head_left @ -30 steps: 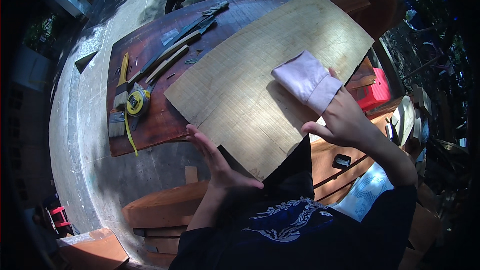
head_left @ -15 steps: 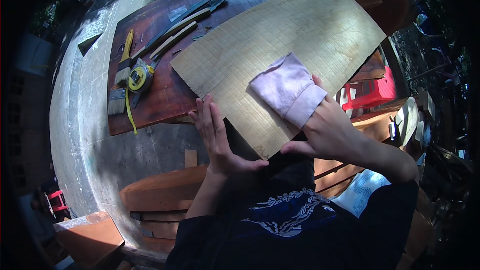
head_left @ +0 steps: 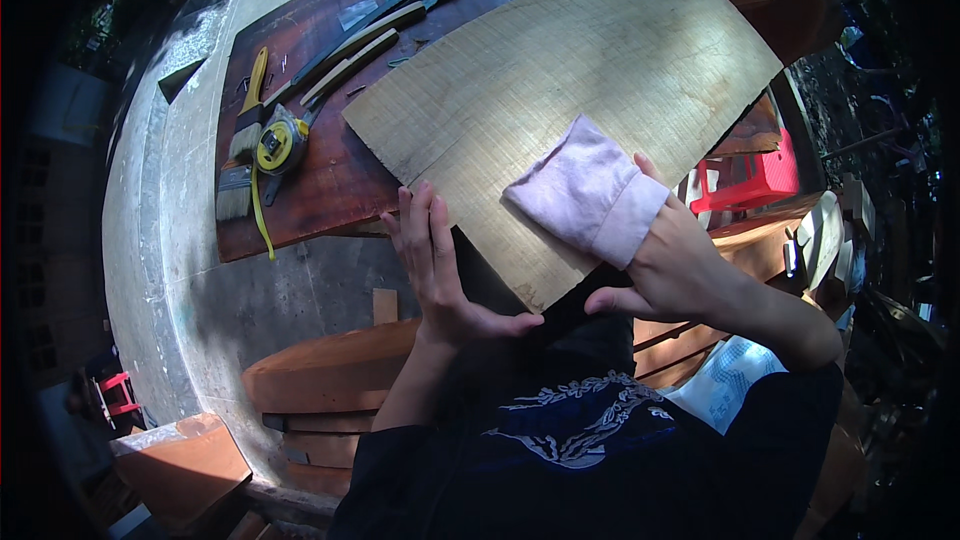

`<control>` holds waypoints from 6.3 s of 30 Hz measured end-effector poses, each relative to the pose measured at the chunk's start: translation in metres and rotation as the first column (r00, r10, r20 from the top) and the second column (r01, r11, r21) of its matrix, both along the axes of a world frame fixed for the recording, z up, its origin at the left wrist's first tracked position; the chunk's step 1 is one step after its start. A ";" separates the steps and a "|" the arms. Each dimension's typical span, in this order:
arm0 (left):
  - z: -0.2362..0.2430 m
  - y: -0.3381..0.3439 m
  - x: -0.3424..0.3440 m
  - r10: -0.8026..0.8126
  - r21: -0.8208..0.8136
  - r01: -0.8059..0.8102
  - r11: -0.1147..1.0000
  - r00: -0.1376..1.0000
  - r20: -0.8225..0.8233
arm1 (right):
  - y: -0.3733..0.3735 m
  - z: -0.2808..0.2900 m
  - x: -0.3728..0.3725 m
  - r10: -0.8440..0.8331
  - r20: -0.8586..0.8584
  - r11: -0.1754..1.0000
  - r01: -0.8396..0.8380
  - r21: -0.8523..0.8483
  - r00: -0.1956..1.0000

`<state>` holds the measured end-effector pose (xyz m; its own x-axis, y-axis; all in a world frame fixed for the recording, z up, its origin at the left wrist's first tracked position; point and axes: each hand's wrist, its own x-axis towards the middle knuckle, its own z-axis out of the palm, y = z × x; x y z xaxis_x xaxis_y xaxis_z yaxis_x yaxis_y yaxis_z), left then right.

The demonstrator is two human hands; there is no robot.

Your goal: The person scrapes a wooden board with a saw blade, brushes it with a paintbrush, wipes it down with a cloth, and sands the board using sandpaper.

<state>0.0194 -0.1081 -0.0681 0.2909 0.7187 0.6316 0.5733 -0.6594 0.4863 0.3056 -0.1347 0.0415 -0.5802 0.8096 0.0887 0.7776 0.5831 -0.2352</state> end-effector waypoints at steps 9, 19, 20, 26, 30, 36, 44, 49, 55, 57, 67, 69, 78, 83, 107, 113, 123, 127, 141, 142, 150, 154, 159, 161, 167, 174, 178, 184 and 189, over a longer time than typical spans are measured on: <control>0.004 -0.006 -0.005 0.012 0.000 -0.012 1.000 0.999 -0.043 | 0.076 -0.005 -0.053 0.157 0.107 0.981 -0.168 0.094 0.982; -0.002 -0.006 0.001 0.051 -0.013 -0.052 0.999 0.998 -0.032 | 0.170 -0.024 -0.078 0.088 0.098 0.988 -0.099 0.119 0.991; -0.003 -0.006 0.000 0.063 -0.013 -0.063 0.998 0.998 -0.015 | 0.145 -0.008 -0.070 0.069 0.231 0.997 -0.072 0.003 0.970; 0.002 -0.005 -0.004 0.036 -0.013 -0.035 0.999 0.999 0.018 | -0.002 0.010 0.018 -0.060 0.077 0.997 0.064 -0.047 0.995; 0.006 -0.007 0.000 -0.004 -0.051 0.005 0.999 0.999 0.033 | -0.015 0.007 0.046 -0.118 0.146 0.992 0.124 -0.030 0.982; 0.002 -0.010 0.000 0.010 -0.016 -0.010 1.000 1.000 0.008 | 0.141 0.011 0.010 -0.192 0.037 0.975 0.195 -0.105 0.981; -0.004 -0.006 0.001 0.018 0.001 -0.019 1.000 0.997 0.077 | 0.185 -0.012 0.009 -0.272 -0.074 0.960 0.276 0.046 0.959; -0.002 -0.004 -0.002 0.029 0.023 -0.030 0.999 0.998 0.057 | 0.070 -0.002 0.064 -0.304 0.096 0.953 0.303 0.026 0.948; 0.002 -0.009 0.001 -0.021 -0.003 0.021 1.000 0.998 0.059 | 0.042 -0.022 0.171 -0.596 0.232 0.799 0.597 0.075 0.769; -0.005 -0.008 0.001 -0.010 -0.017 0.011 1.000 0.997 0.075 | 0.085 -0.003 0.194 -0.722 0.254 0.646 0.759 -0.082 0.643; 0.003 -0.008 -0.002 0.030 0.041 -0.031 0.999 0.999 0.022 | 0.135 -0.008 0.054 -0.236 0.104 0.971 0.231 0.055 0.966; 0.001 -0.008 -0.004 0.028 0.052 -0.029 0.998 1.000 0.015 | 0.154 -0.013 0.086 -0.227 0.088 0.973 0.223 0.052 0.970; -0.011 -0.008 0.003 0.045 0.009 -0.046 0.999 0.998 0.034 | 0.207 -0.035 0.163 -0.576 0.084 0.816 0.566 0.118 0.813; -0.008 -0.011 0.000 0.068 0.006 -0.068 0.998 0.997 0.032 | 0.191 -0.012 0.144 -0.346 -0.026 0.938 0.346 0.019 0.938; -0.017 -0.014 0.006 0.090 0.005 -0.091 0.996 0.995 0.041 | 0.138 -0.002 0.216 -0.621 0.056 0.783 0.622 -0.011 0.782; -0.030 -0.013 0.003 0.107 -0.015 -0.107 0.994 0.993 0.051 | 0.117 -0.014 0.195 -0.685 0.001 0.726 0.684 -0.071 0.728; -0.019 -0.017 0.004 0.091 -0.044 -0.090 0.995 0.996 0.013 | 0.116 -0.012 0.197 -0.710 0.085 0.702 0.712 0.012 0.699; -0.020 -0.012 0.004 0.101 0.004 -0.101 0.995 0.995 0.024 | 0.091 -0.034 0.145 -0.338 -0.077 0.927 0.346 0.147 0.938; -0.008 -0.018 0.010 0.097 -0.033 -0.096 0.995 0.995 0.030 | 0.108 -0.007 0.218 -0.823 0.031 0.559 0.818 -0.136 0.567; -0.009 -0.016 0.012 0.081 -0.015 -0.081 0.997 0.996 0.033 | 0.103 -0.017 0.242 -0.848 -0.022 0.530 0.845 -0.073 0.530; -0.017 -0.014 0.007 0.096 0.031 -0.098 0.995 0.993 0.067 | 0.088 -0.031 0.112 -0.384 -0.235 0.878 0.432 0.208 0.893; -0.013 -0.009 0.007 0.046 0.024 -0.048 0.999 0.996 0.082 | 0.140 -0.021 0.232 -0.834 0.032 0.536 0.822 -0.190 0.551; -0.022 -0.009 0.010 0.077 0.085 -0.094 0.992 0.980 0.183 | 0.154 -0.010 0.064 -0.326 0.026 0.945 0.325 0.045 0.945; -0.021 -0.009 0.010 0.094 0.074 -0.105 0.992 0.987 0.133 | 0.174 -0.022 0.059 -0.246 0.048 0.968 0.243 0.056 0.968; -0.030 -0.006 0.016 0.097 0.028 -0.099 0.995 0.994 0.058 | 0.229 -0.015 0.080 -0.543 0.052 0.839 0.544 -0.005 0.838; -0.027 -0.008 0.008 0.137 0.122 -0.152 0.981 0.983 0.123 | 0.205 -0.018 0.046 -0.277 -0.068 0.961 0.276 -0.029 0.958; -0.027 -0.002 0.022 0.068 0.101 -0.079 0.992 0.991 0.114 | 0.254 -0.013 0.180 -0.769 -0.215 0.637 0.693 -0.337 0.602; -0.041 -0.003 0.007 0.152 0.161 -0.186 0.969 0.967 0.206 | 0.208 -0.010 0.044 -0.177 0.130 0.969 0.196 -0.152 0.976; -0.031 0.002 0.029 0.065 0.139 -0.094 0.986 0.977 0.202 | 0.276 -0.011 0.243 -0.750 -0.220 0.661 0.711 -0.240 0.623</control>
